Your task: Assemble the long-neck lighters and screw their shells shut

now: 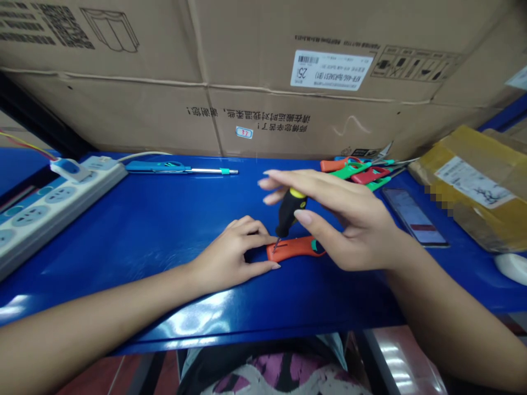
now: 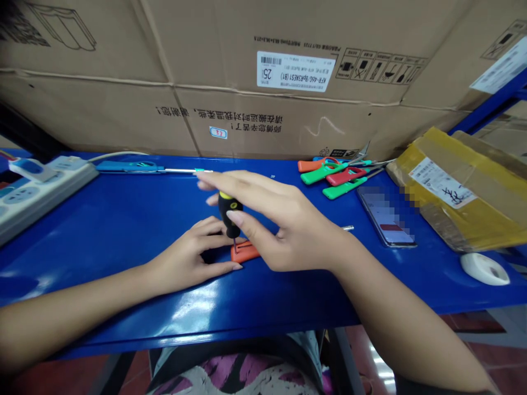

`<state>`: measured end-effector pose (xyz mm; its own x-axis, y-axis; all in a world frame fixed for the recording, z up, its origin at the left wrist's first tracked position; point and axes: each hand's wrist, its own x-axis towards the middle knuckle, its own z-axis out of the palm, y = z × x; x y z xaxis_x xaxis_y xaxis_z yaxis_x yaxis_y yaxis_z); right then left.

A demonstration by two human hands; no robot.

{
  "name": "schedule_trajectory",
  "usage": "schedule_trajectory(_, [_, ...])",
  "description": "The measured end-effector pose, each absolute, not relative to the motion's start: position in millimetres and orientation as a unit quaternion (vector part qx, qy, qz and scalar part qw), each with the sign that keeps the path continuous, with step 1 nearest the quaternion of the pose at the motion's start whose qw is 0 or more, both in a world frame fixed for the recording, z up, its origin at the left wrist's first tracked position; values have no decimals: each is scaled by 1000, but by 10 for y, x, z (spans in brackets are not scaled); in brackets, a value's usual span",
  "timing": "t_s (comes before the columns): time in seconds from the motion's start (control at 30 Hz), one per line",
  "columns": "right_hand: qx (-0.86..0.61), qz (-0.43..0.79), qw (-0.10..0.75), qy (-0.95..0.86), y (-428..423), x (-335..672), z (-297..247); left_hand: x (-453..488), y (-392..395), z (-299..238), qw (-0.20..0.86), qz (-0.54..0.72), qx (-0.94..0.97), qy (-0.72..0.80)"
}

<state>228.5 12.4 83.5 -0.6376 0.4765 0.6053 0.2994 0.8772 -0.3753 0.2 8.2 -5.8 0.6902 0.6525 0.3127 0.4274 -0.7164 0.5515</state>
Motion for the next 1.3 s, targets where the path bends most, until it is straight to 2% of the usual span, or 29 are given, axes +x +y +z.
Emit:
schedule_trajectory(0.13, [-231,66,408,-881,127,2280,842,2,78,-50,228,247,890,307])
schedule_trajectory(0.33, [-217,114,351,-904,89,2301,911,3,86,-56,227,248,893,301])
schedule_trajectory(0.5, [-230,25,390,-891,85,2280,894,13,86,-77,223,246,893,304])
schedule_trajectory(0.67, [-216,68,364,-903,66,2271,898,13,90,-74,222,254,892,300])
schedule_trajectory(0.83, [-236,29,386,-891,56,2261,926,18,92,-59,227,256,888,306])
schedule_trajectory(0.93, [-212,68,364,-904,47,2252,951,15,90,-56,224,255,891,301])
schedule_trajectory(1.0, [-193,83,374,-903,46,2243,945,13,89,-57,223,255,891,300])
schedule_trajectory(1.13, [-243,29,423,-873,61,2236,907,11,88,-60,227,251,890,305])
schedule_trajectory(1.3, [-220,90,364,-901,84,2270,932,9,88,-67,218,254,893,301])
